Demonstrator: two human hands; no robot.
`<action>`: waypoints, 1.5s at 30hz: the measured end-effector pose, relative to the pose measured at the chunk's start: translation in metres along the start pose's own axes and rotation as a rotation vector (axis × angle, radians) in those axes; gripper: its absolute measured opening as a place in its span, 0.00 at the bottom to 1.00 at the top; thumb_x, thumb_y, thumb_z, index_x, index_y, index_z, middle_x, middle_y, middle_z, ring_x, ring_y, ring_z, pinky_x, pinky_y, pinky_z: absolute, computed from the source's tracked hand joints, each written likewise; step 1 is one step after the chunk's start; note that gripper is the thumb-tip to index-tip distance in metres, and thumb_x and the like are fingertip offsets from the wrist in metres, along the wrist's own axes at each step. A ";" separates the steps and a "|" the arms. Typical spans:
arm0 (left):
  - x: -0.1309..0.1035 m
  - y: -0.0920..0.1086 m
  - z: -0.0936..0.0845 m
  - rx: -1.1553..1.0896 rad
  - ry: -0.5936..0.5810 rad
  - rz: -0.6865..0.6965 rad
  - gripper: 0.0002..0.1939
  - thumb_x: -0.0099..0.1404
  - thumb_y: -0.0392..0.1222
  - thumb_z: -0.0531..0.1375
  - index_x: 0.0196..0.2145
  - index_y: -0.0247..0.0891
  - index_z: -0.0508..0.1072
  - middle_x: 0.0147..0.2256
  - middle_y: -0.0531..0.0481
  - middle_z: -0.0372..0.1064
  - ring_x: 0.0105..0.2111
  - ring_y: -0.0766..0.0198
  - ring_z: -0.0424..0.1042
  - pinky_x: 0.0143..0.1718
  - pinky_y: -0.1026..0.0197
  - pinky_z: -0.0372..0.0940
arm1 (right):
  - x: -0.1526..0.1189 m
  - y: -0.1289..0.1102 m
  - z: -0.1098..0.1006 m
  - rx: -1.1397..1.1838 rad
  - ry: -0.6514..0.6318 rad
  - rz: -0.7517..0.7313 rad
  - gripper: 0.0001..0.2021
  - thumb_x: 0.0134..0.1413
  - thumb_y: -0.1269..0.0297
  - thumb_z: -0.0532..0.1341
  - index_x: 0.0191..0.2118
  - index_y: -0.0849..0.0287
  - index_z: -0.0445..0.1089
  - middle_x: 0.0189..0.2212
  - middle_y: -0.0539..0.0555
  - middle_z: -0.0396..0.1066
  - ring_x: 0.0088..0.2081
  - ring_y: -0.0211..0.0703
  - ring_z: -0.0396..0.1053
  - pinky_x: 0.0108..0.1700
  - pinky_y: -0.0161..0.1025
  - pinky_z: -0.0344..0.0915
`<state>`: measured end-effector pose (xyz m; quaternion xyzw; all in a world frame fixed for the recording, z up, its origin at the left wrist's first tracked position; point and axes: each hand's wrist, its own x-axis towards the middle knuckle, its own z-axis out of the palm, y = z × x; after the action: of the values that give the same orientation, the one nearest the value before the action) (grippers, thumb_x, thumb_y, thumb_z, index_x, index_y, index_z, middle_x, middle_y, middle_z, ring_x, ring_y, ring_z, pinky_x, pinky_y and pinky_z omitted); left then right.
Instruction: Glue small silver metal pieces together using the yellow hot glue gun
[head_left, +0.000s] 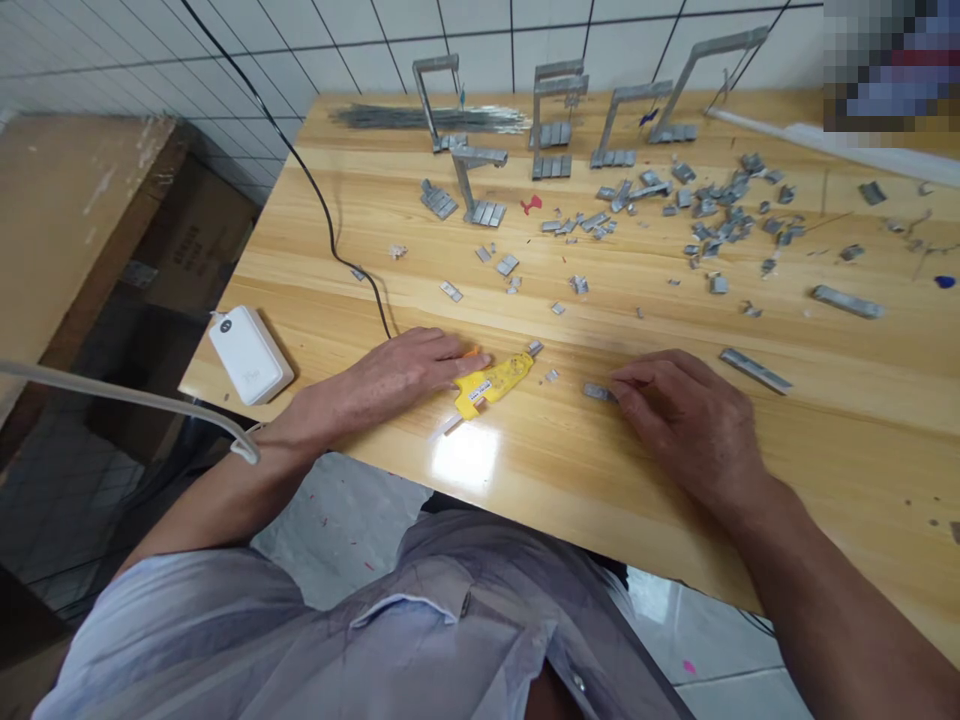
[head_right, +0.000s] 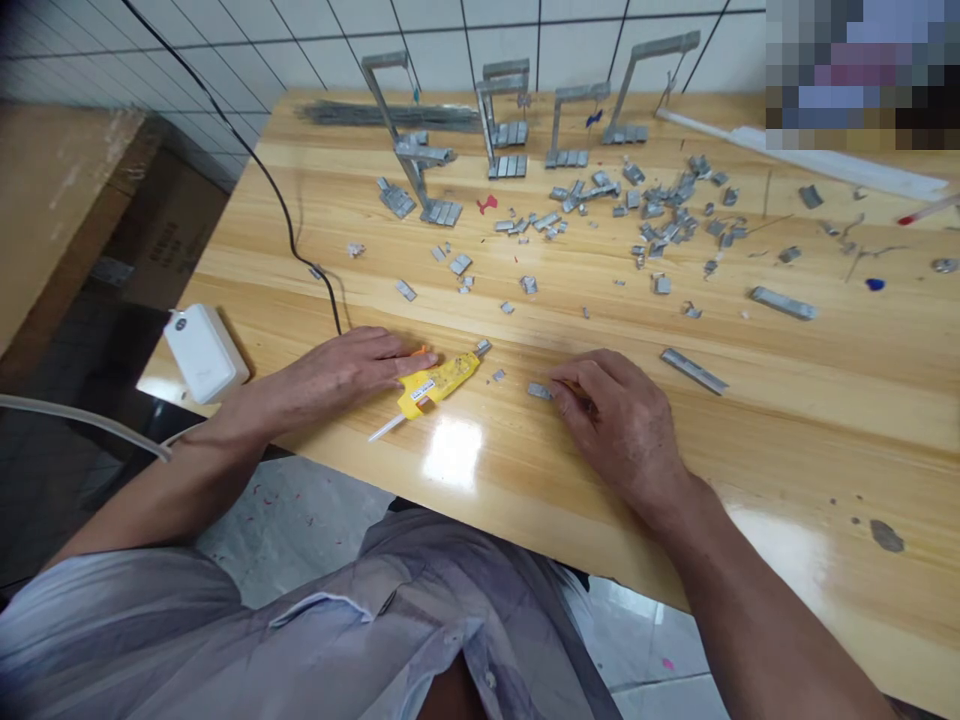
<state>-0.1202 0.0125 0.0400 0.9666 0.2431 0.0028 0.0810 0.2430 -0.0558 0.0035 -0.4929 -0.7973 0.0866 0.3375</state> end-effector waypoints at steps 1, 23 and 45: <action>-0.001 0.000 0.000 0.004 0.000 0.003 0.23 0.82 0.35 0.47 0.69 0.41 0.67 0.49 0.40 0.77 0.48 0.57 0.76 0.52 0.57 0.68 | 0.000 0.000 0.000 0.000 -0.003 0.004 0.05 0.69 0.66 0.63 0.42 0.53 0.77 0.37 0.53 0.81 0.39 0.47 0.79 0.40 0.43 0.73; -0.014 0.016 -0.005 0.050 -0.038 -0.035 0.22 0.81 0.38 0.51 0.69 0.43 0.66 0.55 0.39 0.76 0.52 0.54 0.75 0.54 0.54 0.68 | 0.000 0.003 0.002 0.019 0.029 0.056 0.08 0.68 0.66 0.61 0.40 0.51 0.78 0.36 0.54 0.81 0.39 0.49 0.80 0.41 0.47 0.75; -0.036 0.024 -0.008 -0.425 0.137 0.036 0.25 0.83 0.50 0.50 0.72 0.48 0.67 0.58 0.40 0.77 0.54 0.57 0.75 0.57 0.57 0.69 | 0.022 -0.030 -0.015 0.309 -0.001 0.287 0.04 0.61 0.62 0.66 0.40 0.52 0.79 0.33 0.50 0.79 0.32 0.41 0.73 0.39 0.42 0.73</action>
<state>-0.1409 -0.0241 0.0527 0.9295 0.2249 0.1209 0.2660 0.2242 -0.0549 0.0391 -0.5437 -0.6963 0.2551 0.3930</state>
